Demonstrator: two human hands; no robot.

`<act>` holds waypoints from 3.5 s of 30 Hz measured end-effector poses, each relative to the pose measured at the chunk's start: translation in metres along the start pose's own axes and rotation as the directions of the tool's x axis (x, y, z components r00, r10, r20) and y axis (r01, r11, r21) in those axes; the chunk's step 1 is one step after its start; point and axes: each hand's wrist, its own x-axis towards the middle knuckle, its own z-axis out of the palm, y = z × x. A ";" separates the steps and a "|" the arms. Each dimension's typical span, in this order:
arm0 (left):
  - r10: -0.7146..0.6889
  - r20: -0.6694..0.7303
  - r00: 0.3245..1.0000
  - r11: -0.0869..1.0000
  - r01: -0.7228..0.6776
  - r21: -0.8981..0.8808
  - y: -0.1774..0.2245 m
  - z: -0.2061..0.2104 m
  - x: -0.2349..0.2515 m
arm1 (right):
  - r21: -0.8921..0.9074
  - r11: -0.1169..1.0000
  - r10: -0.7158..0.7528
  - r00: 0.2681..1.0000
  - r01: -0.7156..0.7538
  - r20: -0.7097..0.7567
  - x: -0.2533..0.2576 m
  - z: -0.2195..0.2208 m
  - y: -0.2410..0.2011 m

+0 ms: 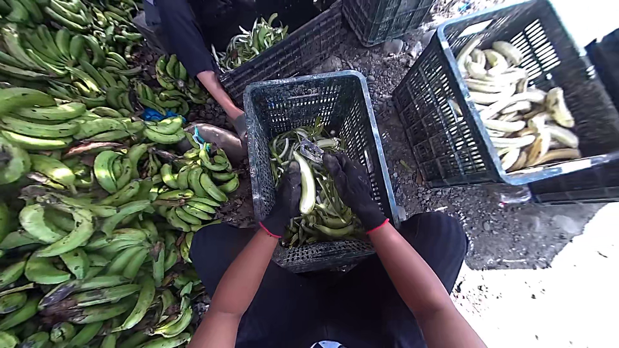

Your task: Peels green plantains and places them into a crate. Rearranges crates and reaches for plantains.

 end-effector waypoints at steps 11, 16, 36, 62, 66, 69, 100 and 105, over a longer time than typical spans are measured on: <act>0.398 -0.540 0.742 0.915 -0.366 0.172 0.022 -0.021 0.000 | -0.255 0.967 0.028 0.990 0.008 0.137 -0.005 0.041 -0.023; -0.009 0.093 0.996 0.899 -0.032 0.436 0.018 -0.026 -0.003 | -0.120 0.989 -0.077 0.996 0.081 0.042 0.006 0.017 -0.003; 0.058 -0.709 0.703 0.995 0.012 0.094 0.032 -0.022 -0.006 | -0.349 0.884 -0.372 0.921 0.312 -0.118 -0.005 0.063 0.003; -0.002 -0.044 0.999 0.999 0.003 0.032 0.017 -0.024 0.021 | -0.292 0.955 -0.048 0.999 0.043 -0.008 0.008 0.015 -0.004; -0.033 -0.186 0.982 0.977 0.071 0.200 0.005 -0.024 0.005 | -0.425 0.903 -0.101 0.993 0.065 -0.062 0.009 0.017 -0.006; 0.060 -0.197 0.979 0.910 0.028 0.414 0.026 -0.013 0.000 | -0.355 0.934 -0.041 0.999 0.028 -0.031 0.006 0.018 -0.010; -0.161 -0.201 0.966 0.956 0.102 -0.274 0.027 -0.029 -0.012 | -0.264 0.935 -0.230 0.972 0.236 0.053 0.002 0.039 -0.005; 0.134 -0.200 0.971 0.934 -0.057 0.352 0.017 -0.019 -0.008 | -0.032 0.995 -0.095 0.989 0.099 0.117 0.003 0.040 -0.004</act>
